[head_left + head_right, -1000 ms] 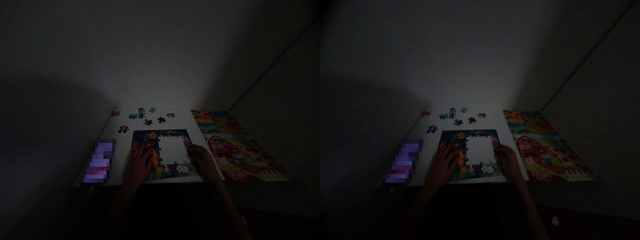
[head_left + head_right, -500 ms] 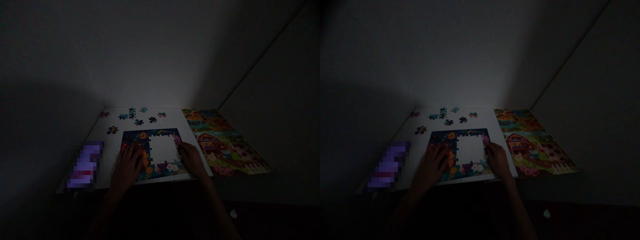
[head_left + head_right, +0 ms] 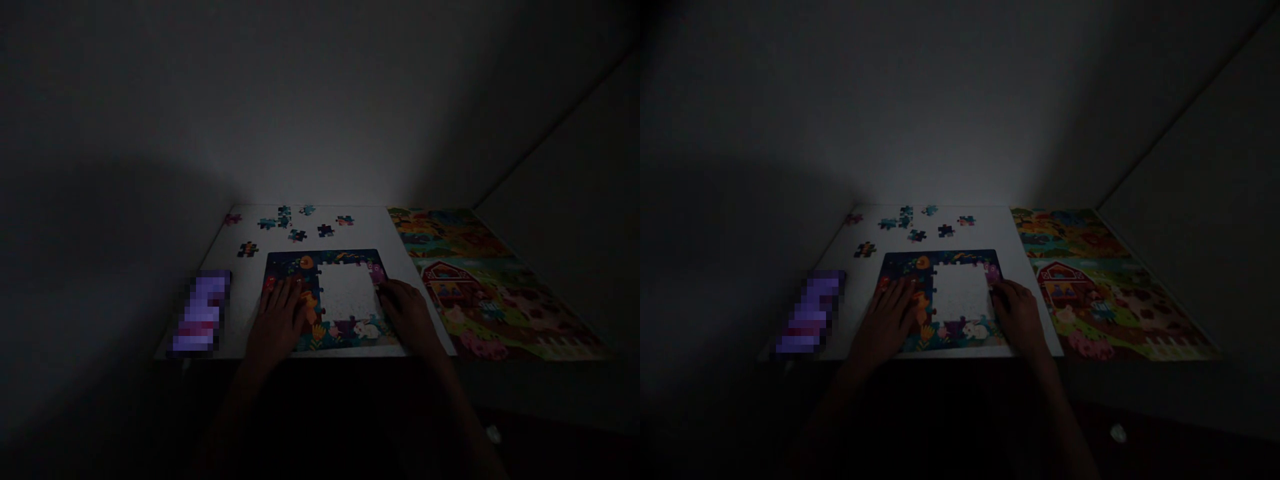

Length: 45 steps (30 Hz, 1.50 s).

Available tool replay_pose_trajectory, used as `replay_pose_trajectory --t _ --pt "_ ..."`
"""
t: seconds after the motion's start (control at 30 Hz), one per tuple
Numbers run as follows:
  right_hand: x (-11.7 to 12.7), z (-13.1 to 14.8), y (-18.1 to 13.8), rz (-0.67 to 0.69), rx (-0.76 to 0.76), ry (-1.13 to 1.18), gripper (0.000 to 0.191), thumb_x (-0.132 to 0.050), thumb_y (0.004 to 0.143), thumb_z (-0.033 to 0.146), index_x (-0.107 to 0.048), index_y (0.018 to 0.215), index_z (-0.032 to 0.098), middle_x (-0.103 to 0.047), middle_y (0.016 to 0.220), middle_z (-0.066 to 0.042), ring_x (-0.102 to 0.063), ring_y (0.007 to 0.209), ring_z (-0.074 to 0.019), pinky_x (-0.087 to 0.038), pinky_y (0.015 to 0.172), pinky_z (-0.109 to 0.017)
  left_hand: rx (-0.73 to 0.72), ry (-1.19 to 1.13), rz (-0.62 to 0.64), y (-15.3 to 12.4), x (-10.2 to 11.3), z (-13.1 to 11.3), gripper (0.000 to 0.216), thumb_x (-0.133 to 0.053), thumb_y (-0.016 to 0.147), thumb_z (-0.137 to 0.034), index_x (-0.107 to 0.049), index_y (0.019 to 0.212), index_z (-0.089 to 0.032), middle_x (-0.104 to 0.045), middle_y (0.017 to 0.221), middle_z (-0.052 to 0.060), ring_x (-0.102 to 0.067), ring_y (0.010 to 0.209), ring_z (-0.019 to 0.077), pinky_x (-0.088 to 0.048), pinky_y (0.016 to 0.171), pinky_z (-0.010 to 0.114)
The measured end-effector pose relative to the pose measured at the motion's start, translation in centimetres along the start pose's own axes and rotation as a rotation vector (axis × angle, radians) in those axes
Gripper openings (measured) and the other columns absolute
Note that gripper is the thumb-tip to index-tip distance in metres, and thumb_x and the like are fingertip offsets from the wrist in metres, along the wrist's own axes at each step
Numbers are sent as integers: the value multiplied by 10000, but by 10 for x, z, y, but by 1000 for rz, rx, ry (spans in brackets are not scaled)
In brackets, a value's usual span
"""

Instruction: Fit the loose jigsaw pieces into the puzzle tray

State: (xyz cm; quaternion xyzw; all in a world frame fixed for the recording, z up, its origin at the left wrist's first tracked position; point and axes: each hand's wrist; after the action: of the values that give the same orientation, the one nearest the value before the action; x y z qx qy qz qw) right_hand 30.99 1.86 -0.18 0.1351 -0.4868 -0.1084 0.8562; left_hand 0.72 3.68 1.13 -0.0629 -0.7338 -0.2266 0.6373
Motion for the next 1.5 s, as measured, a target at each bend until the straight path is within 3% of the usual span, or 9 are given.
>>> replay_pose_trajectory --t 0.3,0.47,0.7,0.83,0.93,1.07,1.27,1.37,1.5 --pt "13 -9 12 102 -87 203 366 -512 890 432 -656 1151 220 -690 1142 -101 -621 1072 -274 -482 940 -453 25 -82 -25 -2 -1 3 445 -336 1000 -338 -523 1378 -197 -458 1486 84 -385 1398 271 -317 1154 514" --pt "15 -4 63 133 -96 191 333 -547 877 440 -688 1084 220 -700 1087 -101 -657 991 -264 -524 886 -420 21 -110 -40 -4 -7 6 438 -375 990 -347 -528 1374 -202 -452 1490 81 -380 1400 281 -334 1142 533" --pt "-41 23 168 283 41 52 345 -542 898 265 -647 1196 125 -651 1198 -167 -644 1062 -259 -496 946 -392 -8 -123 -66 -4 -9 9 428 -366 998 -338 -530 1371 -206 -446 1494 88 -390 1394 279 -345 1137 549" --pt "-66 34 202 323 138 -11 333 -531 902 219 -637 1193 96 -610 1288 -184 -564 1202 -285 -427 1031 -412 -11 -130 -110 -6 -10 10 420 -391 989 -307 -521 1377 -213 -462 1484 86 -384 1397 272 -354 1137 537" --pt "-77 41 218 356 149 -60 393 -553 900 256 -605 1255 97 -618 1258 -199 -578 1160 -294 -431 1002 -412 -37 -103 -145 -6 -11 10 406 -404 982 -292 -542 1351 -195 -496 1454 107 -415 1375 289 -399 1101 547" --pt "-90 43 231 413 112 -105 486 -656 844 332 -591 1277 121 -656 1131 -172 -574 1119 -298 -442 943 -385 -53 -92 -171 -7 -11 10 396 -405 982 -295 -556 1328 -176 -519 1430 126 -435 1359 297 -429 1073 550" --pt "-94 51 237 394 -33 -42 374 -783 703 334 -640 993 146 -650 1019 -134 -566 1047 -271 -450 857 -348 -53 -102 -176 -6 -11 9 399 -403 983 -300 -555 1328 -170 -512 1433 139 -427 1362 316 -423 1071 562" --pt "-80 58 232 380 -151 96 302 -777 670 260 -597 889 156 -644 931 -83 -587 900 -220 -455 761 -315 -36 -123 -142 -6 -8 8 394 -401 985 -310 -571 1312 -172 -512 1434 138 -434 1358 313 -399 1091 557" --pt "-43 64 191 390 -122 475 418 -725 685 225 -551 1062 178 -620 823 -12 -573 738 -167 -445 654 -287 10 -147 -96 -4 -4 4 377 -409 981 -305 -594 1284 -179 -497 1451 122 -427 1364 302 -352 1129 540"
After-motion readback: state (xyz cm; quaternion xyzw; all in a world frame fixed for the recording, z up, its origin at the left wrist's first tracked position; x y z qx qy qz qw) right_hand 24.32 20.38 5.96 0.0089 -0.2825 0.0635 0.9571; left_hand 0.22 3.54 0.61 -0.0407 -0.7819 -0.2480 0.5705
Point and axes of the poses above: each hand's wrist, its own y-axis towards the middle knuckle, its own x-axis out of the back of the hand, z = x × y
